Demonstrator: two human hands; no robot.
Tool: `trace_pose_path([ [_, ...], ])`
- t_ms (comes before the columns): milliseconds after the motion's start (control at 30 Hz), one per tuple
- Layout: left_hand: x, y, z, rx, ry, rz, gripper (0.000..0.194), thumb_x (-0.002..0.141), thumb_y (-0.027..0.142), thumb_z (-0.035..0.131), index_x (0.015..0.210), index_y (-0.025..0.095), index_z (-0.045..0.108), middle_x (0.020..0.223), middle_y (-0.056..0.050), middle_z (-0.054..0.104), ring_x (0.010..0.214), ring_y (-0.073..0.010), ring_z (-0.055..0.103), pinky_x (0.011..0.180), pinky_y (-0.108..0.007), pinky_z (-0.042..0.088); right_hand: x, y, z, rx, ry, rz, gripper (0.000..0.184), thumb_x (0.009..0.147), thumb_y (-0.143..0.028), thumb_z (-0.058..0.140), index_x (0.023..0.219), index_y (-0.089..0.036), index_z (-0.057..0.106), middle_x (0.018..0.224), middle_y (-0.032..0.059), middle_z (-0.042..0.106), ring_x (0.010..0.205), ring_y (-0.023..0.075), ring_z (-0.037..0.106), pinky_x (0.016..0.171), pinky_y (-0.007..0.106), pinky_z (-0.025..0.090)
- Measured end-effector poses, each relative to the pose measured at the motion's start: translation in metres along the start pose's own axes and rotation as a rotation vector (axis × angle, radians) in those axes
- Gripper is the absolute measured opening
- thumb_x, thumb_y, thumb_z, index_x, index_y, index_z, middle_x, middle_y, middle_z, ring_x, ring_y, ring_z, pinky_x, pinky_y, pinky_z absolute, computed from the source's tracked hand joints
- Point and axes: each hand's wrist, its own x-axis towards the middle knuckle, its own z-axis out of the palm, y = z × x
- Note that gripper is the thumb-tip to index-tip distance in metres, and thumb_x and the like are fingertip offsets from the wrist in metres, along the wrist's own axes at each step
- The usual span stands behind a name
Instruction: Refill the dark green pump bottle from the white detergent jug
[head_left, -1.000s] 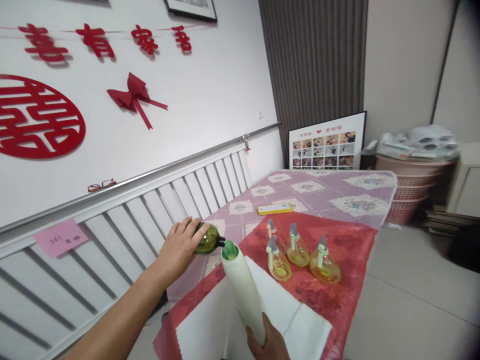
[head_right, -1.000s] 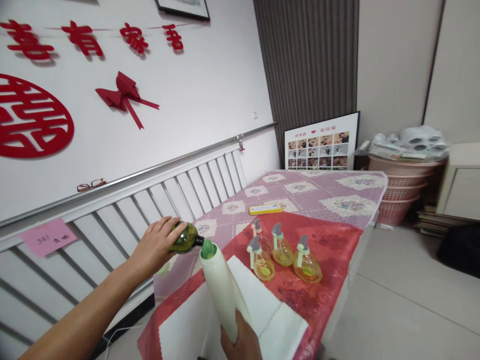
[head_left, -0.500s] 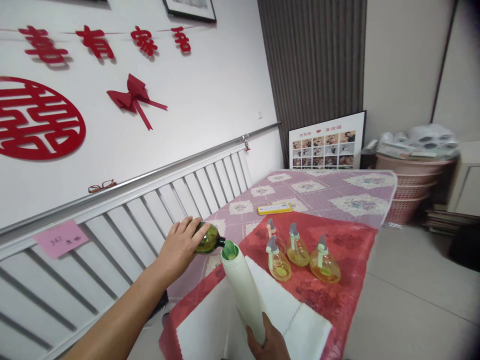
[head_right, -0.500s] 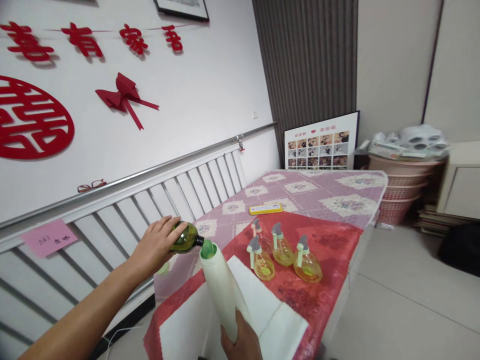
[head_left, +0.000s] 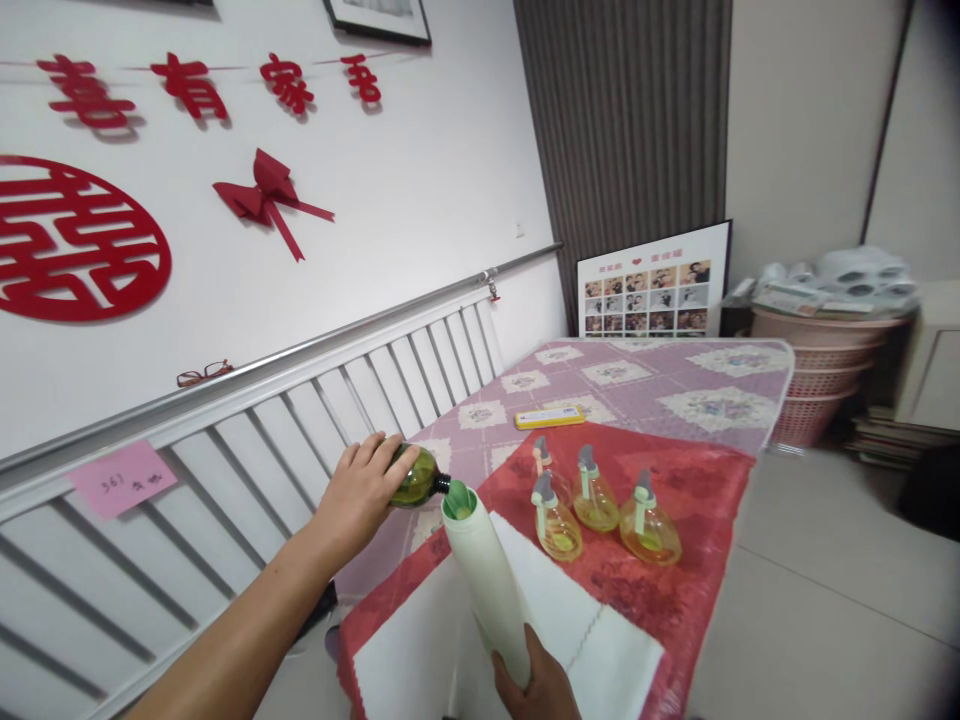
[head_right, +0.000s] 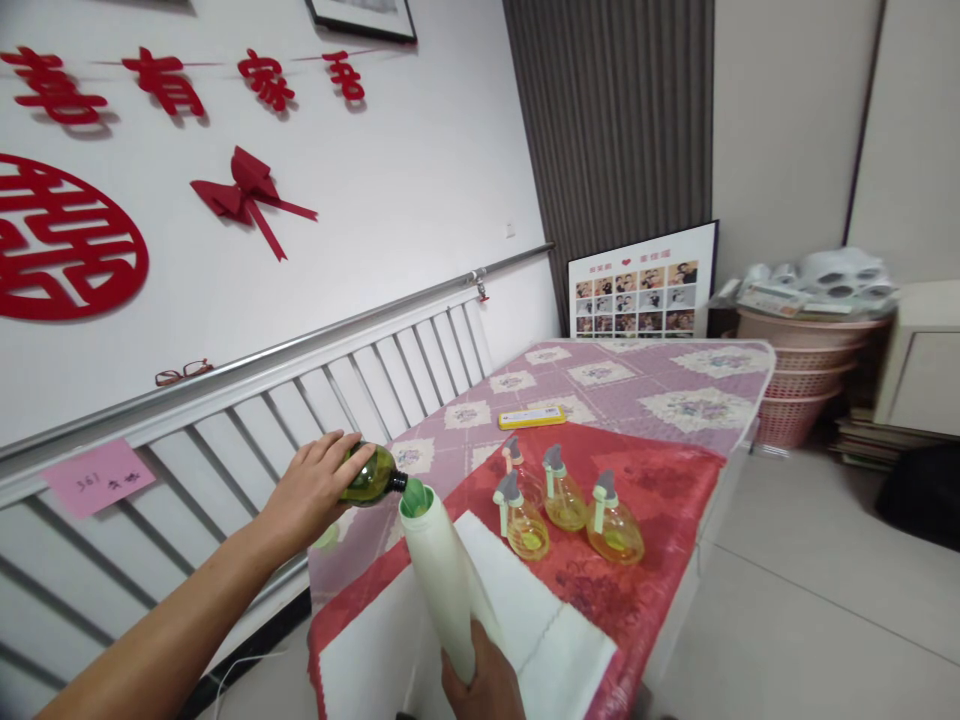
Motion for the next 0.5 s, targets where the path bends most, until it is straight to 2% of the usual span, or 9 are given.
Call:
trace_pose_path([
  [367, 0.0003, 0.0, -0.0005, 0.008, 0.003, 0.006, 0.068, 0.076, 0.012, 0.062, 0.138, 0.026, 0.036, 0.14, -0.01, 0.048, 0.125, -0.0335, 0.042, 0.096, -0.045, 0.038, -0.0003, -0.0002, -0.0008, -0.005, -0.042, 0.038, 0.025, 0.081, -0.03, 0.052, 0.099, -0.018, 0.064, 0.089, 0.0084, 0.076, 0.079, 0.0223, 0.073, 0.068, 0.026, 0.057],
  [500, 0.0004, -0.0002, 0.0, 0.019, 0.004, 0.006, 0.068, 0.076, 0.011, 0.062, 0.138, 0.026, 0.037, 0.14, -0.01, 0.048, 0.125, -0.0338, 0.042, 0.096, -0.045, 0.039, -0.0002, -0.0001, 0.0007, -0.011, 0.001, 0.034, 0.022, 0.079, -0.033, 0.056, 0.094, -0.02, 0.065, 0.083, 0.007, 0.076, 0.076, 0.0228, 0.073, 0.064, 0.026, 0.057],
])
